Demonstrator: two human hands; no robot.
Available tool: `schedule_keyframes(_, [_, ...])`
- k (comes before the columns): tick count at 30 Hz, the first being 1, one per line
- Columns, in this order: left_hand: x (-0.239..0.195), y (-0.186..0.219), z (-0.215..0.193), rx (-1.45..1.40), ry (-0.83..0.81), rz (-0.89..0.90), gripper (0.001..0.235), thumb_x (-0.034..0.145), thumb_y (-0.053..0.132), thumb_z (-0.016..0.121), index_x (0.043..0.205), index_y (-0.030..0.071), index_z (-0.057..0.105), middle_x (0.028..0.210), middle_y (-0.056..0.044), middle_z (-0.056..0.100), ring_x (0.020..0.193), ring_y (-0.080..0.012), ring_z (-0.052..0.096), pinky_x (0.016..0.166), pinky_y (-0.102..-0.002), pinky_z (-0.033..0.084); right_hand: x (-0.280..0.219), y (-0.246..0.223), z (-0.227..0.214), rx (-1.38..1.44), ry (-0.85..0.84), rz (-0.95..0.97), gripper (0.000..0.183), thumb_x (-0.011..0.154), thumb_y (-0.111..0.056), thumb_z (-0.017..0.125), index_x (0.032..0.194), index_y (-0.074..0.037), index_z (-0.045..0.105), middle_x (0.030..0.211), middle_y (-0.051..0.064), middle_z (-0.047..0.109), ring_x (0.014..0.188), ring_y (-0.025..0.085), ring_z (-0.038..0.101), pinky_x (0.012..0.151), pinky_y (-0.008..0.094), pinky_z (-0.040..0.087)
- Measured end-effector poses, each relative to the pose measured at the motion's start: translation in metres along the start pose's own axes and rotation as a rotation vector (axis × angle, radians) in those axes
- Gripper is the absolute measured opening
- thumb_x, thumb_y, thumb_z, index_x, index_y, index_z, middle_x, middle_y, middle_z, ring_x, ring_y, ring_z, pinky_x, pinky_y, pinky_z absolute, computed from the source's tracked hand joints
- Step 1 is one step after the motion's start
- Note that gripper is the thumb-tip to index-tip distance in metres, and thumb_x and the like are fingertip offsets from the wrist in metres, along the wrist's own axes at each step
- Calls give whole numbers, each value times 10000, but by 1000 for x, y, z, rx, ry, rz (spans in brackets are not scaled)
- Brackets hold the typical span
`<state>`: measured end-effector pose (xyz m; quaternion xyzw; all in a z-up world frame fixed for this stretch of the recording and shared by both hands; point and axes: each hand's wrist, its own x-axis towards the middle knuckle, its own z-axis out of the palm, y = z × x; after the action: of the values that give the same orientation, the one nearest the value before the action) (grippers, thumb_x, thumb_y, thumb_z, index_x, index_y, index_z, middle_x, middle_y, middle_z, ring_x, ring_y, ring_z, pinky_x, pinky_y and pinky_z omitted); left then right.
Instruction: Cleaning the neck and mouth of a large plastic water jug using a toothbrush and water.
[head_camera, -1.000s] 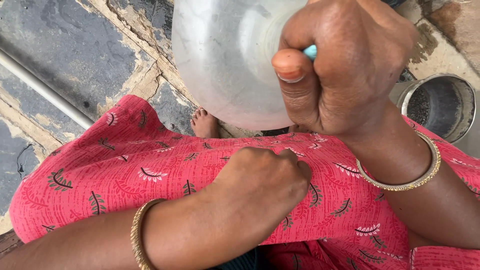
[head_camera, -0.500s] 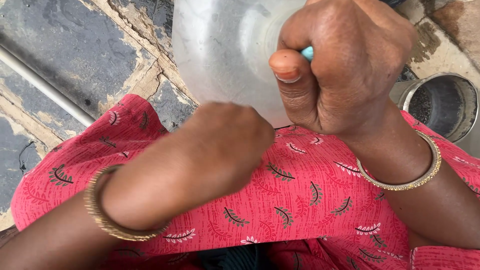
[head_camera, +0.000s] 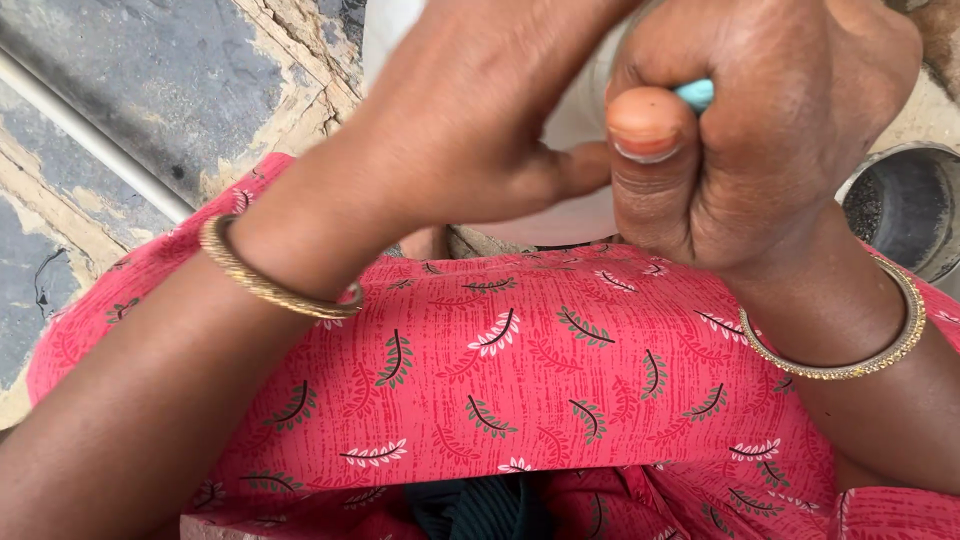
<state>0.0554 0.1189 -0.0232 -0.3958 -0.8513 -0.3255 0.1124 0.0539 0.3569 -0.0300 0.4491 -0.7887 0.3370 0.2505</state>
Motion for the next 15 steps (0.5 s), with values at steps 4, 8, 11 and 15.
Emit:
schedule_keyframes(4, [1,5,27,-288,145,59,643,909,199,773,1407,32,402,1288,-188,562,1205,-421,552,999,-475,474,4,-3,1,8,-9,5,365,1230,-342,410,1043,-66,558,841,22,653,695,195,540,674,349,392])
schedule_keyframes(8, [4,1,30,-307,150,79,564,916,207,789,1343,42,457,1220,-180,581,1157,-425,564,950,-479,479,6,-6,-1,8,-19,10,370,1233,-348,406,1042,-69,556,836,21,655,692,193,535,679,350,391])
schedule_keyframes(11, [6,1,31,-279,136,56,482,944,254,828,1247,54,511,1157,-167,604,1100,-408,592,913,-473,492,6,-9,-1,6,-28,18,374,1235,-352,402,1041,-71,555,833,20,657,690,192,531,682,351,390])
schedule_keyframes(15, [3,10,24,-243,92,-9,408,937,247,810,1178,40,553,1132,-166,633,1055,-402,630,861,-480,506,0,-10,4,-37,-25,13,335,1222,-323,420,1064,-69,572,854,28,641,711,207,537,683,356,391])
